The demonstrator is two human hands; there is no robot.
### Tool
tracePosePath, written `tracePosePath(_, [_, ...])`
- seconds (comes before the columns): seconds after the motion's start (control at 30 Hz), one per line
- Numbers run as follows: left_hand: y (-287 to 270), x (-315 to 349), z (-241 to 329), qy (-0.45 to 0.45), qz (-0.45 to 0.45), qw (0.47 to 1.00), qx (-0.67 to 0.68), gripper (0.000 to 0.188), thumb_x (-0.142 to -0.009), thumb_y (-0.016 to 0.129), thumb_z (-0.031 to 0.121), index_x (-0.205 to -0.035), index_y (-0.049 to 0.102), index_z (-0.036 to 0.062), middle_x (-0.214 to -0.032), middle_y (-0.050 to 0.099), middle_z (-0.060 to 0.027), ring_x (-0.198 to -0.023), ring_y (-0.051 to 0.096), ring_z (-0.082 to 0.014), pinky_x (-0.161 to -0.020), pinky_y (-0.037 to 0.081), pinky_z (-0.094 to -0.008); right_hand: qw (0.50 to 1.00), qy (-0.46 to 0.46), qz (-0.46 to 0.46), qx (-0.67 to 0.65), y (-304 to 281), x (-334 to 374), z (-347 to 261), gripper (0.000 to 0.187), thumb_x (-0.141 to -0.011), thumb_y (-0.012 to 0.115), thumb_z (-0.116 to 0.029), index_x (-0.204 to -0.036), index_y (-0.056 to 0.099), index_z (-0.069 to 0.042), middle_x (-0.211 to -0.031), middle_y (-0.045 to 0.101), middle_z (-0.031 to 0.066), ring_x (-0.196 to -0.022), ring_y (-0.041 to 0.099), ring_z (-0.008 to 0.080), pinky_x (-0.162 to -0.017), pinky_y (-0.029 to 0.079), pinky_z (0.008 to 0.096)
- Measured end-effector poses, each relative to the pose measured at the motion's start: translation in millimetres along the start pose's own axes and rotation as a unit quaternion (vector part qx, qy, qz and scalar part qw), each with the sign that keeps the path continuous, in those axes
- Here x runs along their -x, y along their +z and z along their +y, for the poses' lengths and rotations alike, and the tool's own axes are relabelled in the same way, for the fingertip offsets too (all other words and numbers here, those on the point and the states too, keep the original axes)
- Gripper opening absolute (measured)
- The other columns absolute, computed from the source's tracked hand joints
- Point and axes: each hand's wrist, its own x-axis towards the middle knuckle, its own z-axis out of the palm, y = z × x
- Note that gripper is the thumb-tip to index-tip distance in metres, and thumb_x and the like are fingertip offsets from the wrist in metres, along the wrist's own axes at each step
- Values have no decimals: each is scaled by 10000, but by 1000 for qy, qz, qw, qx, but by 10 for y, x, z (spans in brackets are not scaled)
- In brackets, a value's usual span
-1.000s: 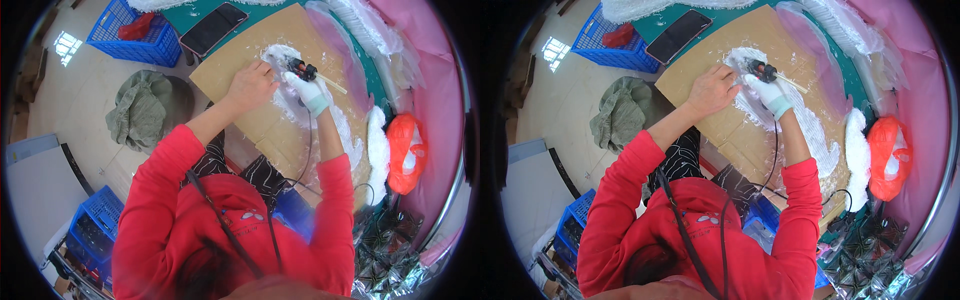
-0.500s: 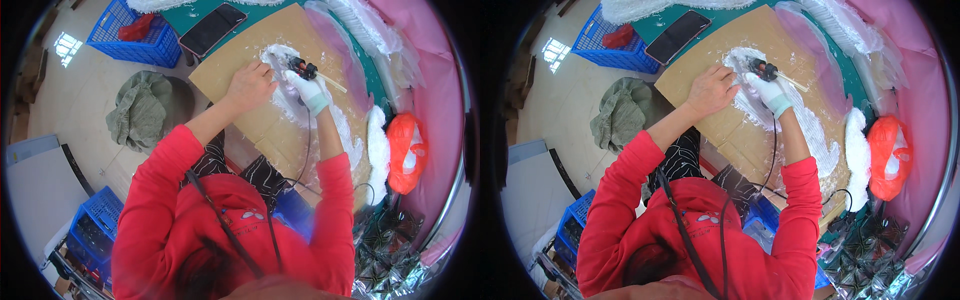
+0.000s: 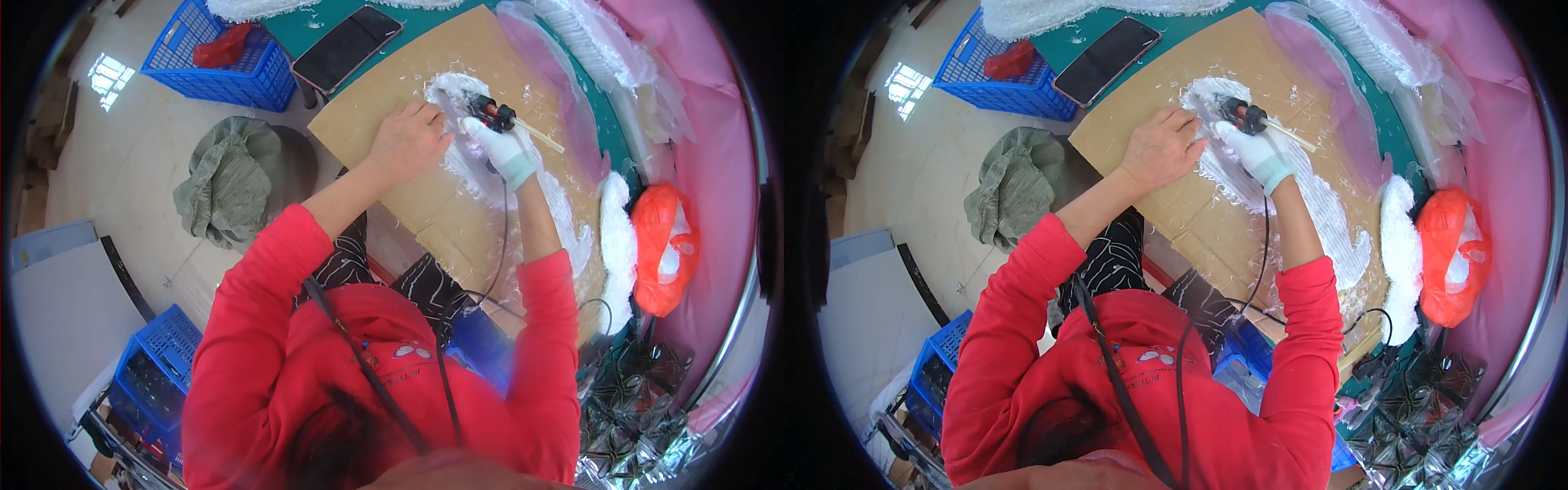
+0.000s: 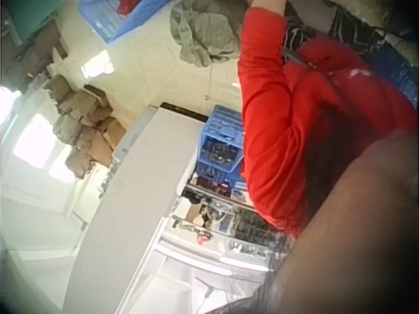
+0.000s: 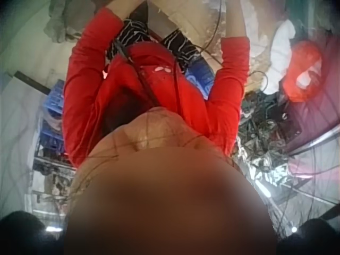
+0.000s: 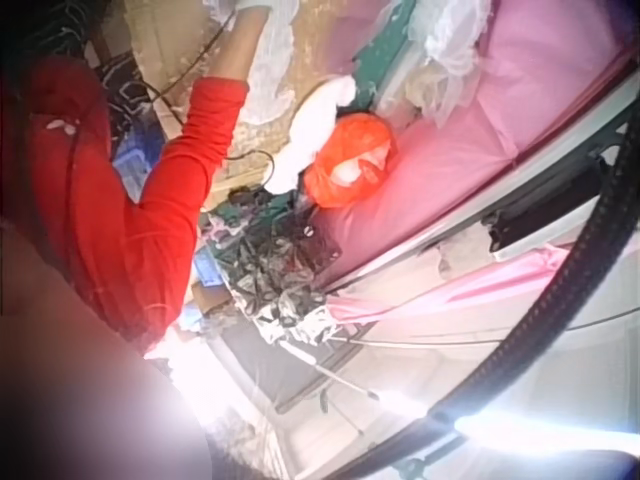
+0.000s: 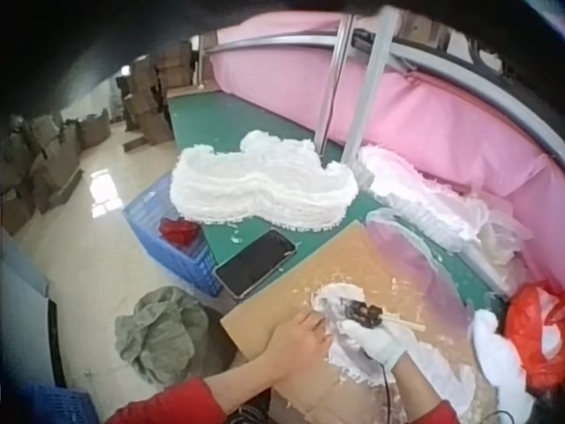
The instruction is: Applying hot glue and attaching white faux fur to a cardboard base to assemble craft accessories.
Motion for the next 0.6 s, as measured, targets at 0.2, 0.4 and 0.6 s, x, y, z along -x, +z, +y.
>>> tracePosePath(0.2, [2, 18, -14, -4, 3, 1000, 1, 255, -740, 615, 226, -885, 624, 16, -952, 593, -73, -899, 550, -227, -753, 465, -325, 999, -3, -10, -32, -20, 107, -114, 338, -701, 697, -280, -920, 628, -32, -709, 552, -11, -630, 469, 91, -547, 398, 266])
tracePosePath(0.4, [3, 18, -8, -2, 6, 1000, -1, 255, -740, 619, 229, -883, 624, 18, -959, 595, -75, -903, 552, -224, -746, 470, -320, 991, -35, 6, -125, -23, 115, -104, 273, -733, 666, -269, -870, 633, -35, -696, 578, 21, -601, 514, 86, -507, 399, 235])
tracePosePath(0.6, [-32, -4, -7, 4, 18, 1000, 0, 243, -733, 633, 219, -877, 624, 23, -953, 600, -76, -892, 560, -226, -736, 476, -317, 886, 13, 52, -460, 14, -77, 112, 235, -784, 607, -193, -936, 588, -15, -791, 614, 88, -653, 601, 181, -571, 504, 283])
